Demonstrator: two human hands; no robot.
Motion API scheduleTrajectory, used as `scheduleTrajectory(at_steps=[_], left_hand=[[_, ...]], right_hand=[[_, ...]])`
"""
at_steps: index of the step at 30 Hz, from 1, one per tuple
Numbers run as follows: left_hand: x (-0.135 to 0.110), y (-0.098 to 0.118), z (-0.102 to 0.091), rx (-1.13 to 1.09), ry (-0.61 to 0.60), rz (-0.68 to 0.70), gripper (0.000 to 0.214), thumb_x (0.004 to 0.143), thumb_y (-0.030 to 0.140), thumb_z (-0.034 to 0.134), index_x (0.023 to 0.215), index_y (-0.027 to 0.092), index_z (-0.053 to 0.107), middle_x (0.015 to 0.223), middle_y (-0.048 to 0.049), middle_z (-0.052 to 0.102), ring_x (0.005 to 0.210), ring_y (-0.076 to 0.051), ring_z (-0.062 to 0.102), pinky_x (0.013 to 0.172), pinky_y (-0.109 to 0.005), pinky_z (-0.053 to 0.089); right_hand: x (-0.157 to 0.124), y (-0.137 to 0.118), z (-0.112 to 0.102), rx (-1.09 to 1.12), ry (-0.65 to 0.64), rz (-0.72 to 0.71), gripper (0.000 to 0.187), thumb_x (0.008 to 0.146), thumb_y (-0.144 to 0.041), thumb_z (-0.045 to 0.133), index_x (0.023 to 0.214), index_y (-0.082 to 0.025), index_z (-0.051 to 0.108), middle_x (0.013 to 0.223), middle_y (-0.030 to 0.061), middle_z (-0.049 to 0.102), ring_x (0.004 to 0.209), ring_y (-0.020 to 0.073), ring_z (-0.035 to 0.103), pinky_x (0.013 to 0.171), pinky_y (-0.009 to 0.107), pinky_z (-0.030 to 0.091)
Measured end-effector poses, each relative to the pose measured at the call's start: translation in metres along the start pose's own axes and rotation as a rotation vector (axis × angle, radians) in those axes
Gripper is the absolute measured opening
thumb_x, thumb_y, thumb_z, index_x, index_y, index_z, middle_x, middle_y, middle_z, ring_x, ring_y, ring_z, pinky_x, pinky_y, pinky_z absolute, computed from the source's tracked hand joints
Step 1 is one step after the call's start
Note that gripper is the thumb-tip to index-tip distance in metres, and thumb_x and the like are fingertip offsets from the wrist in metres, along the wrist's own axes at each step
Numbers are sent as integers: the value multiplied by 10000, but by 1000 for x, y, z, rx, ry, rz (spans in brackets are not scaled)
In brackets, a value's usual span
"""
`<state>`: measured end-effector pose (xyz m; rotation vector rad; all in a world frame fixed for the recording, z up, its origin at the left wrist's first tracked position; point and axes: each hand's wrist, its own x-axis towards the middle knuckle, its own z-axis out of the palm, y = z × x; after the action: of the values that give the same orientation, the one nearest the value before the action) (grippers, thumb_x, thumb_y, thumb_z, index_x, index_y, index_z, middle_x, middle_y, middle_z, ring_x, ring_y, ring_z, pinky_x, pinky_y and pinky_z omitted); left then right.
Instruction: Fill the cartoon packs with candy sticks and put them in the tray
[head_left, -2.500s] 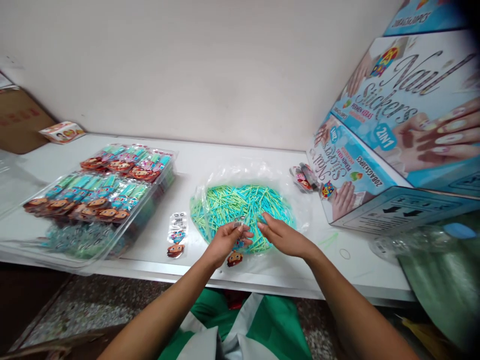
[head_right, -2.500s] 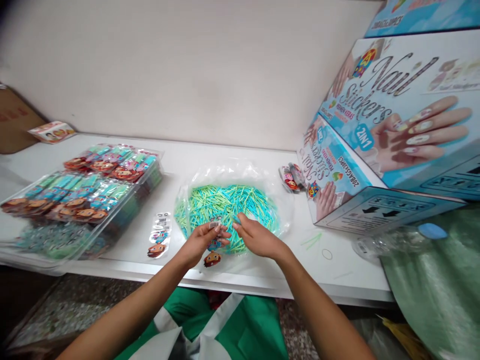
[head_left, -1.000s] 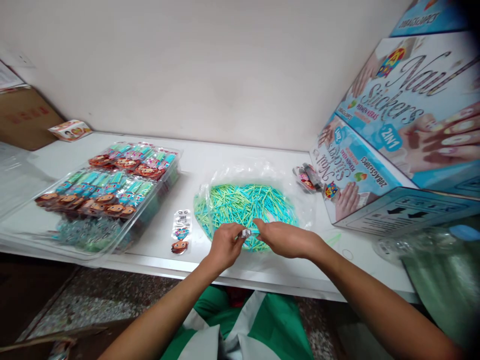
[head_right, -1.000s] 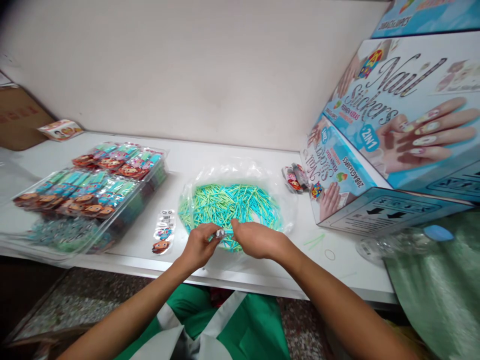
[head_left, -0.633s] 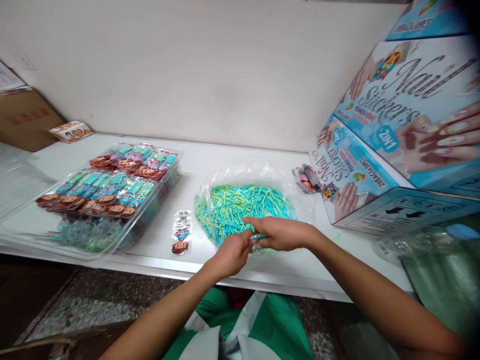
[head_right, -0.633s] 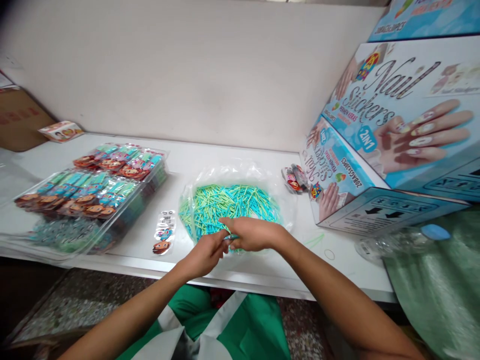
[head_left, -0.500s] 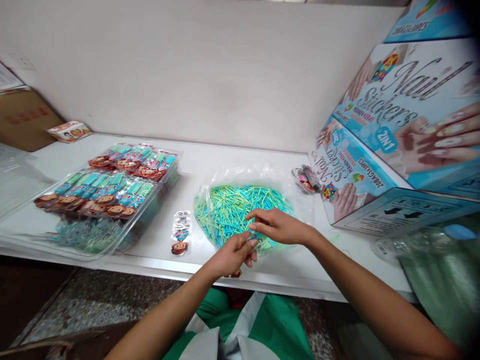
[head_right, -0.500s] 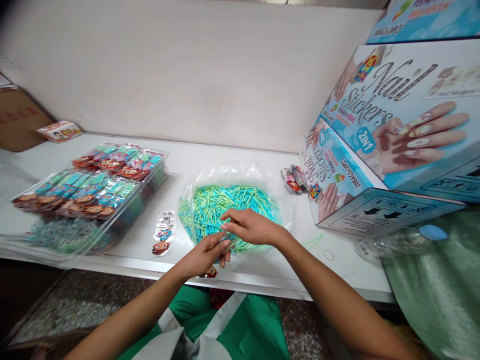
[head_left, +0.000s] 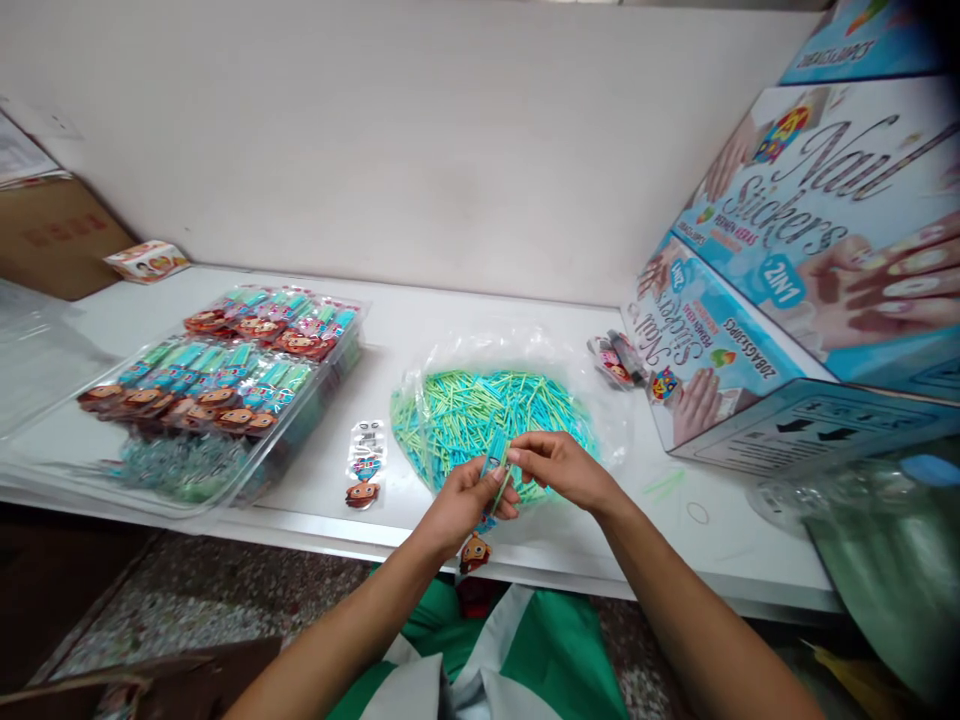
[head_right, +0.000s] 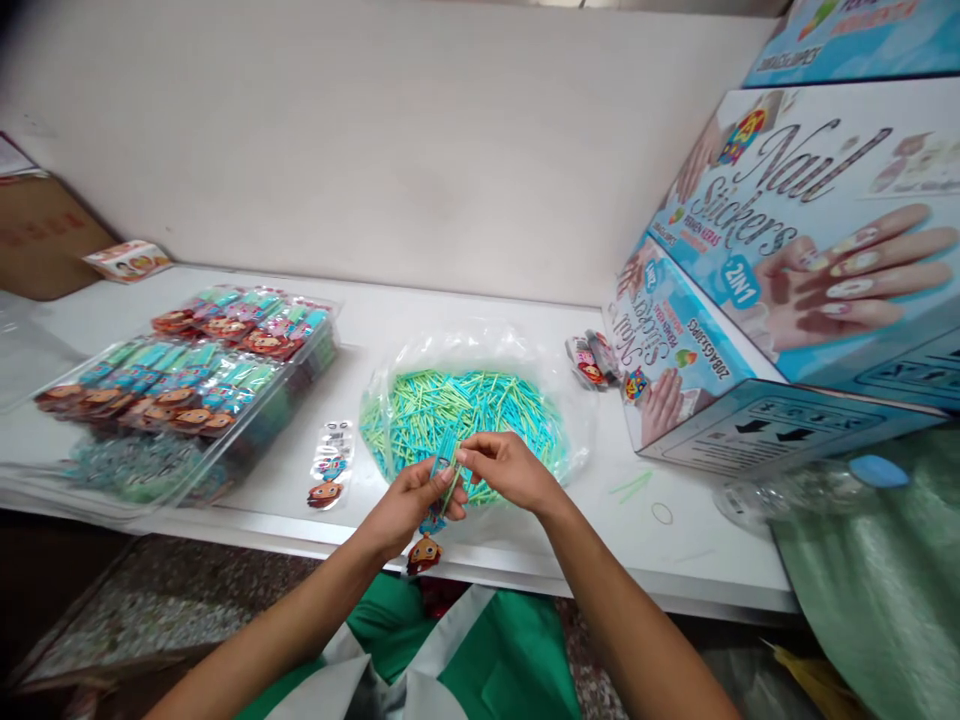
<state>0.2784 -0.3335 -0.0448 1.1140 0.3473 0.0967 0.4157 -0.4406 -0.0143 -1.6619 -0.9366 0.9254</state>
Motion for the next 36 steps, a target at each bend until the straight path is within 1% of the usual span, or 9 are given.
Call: scheduleTrajectory(at_steps=[5,9,13,16,19,22,26,31,36], left_hand=[[1,-6,3,113,76,47,352,810,493,544,818,143,505,696,-9,599,536,-100,567,537,-219,407],[1,-8,4,153,106,47,358,808,508,533,828,151,497,701,-9,604,548,-108,576,547,-229,423],[-1,-5,5,55,72,-48,361,786,501,564,851,154,487,710,-21,623,567,-131,600,560,-253,450],[-4,-4,6,11,49,-82,347,768,475,598,819,157,467,678,-13,619,555,-135,601,538,-249,449],[-5,-4,6,-24,69,-124,344,757,464,610,806,157,463,642,-2,604,507,-125,580,501,-246,446],[-5,-5,2,-51,110,-165,351,741,455,624,836,160,460,632,4,601,508,-137,590,490,-252,451],[-3,-7,-2,32,112,-161,350,746,458,614,832,166,441,611,16,589,480,-129,580,477,-245,445],[-2,-11,-3,153,101,-121,354,763,488,575,806,172,422,590,23,573,437,-108,547,440,-219,410],[-3,-13,-2,131,66,-151,378,746,507,587,834,167,447,605,15,585,451,-115,560,451,-227,421]], right_hand=[[-8,-2,6,-69,62,-17,255,811,-408,560,795,-164,632,743,16,623,645,125,567,580,242,442],[-13,-6,12,-418,149,-101,212,879,-343,453,789,-194,575,719,3,598,658,135,539,598,258,392],[-13,-5,12,-643,175,-159,202,914,-312,364,805,-202,493,738,8,557,679,147,514,618,275,361],[-11,-3,6,-600,211,-143,221,928,-337,332,798,-204,452,722,4,532,664,147,508,614,278,367],[-7,0,1,-404,242,-86,248,924,-392,340,804,-205,450,710,-7,531,625,131,518,591,264,394],[-6,6,2,-240,160,-45,257,898,-412,396,793,-196,487,717,-11,537,618,117,523,583,250,416],[-4,14,8,-149,72,-63,222,846,-392,489,814,-179,546,725,-7,531,652,118,505,566,236,402],[1,18,5,-171,-45,-33,226,814,-374,534,796,-155,586,661,-20,501,610,105,452,553,233,360],[2,23,0,-268,-124,-18,288,840,-418,494,748,-153,558,651,-20,494,613,104,438,553,231,349]])
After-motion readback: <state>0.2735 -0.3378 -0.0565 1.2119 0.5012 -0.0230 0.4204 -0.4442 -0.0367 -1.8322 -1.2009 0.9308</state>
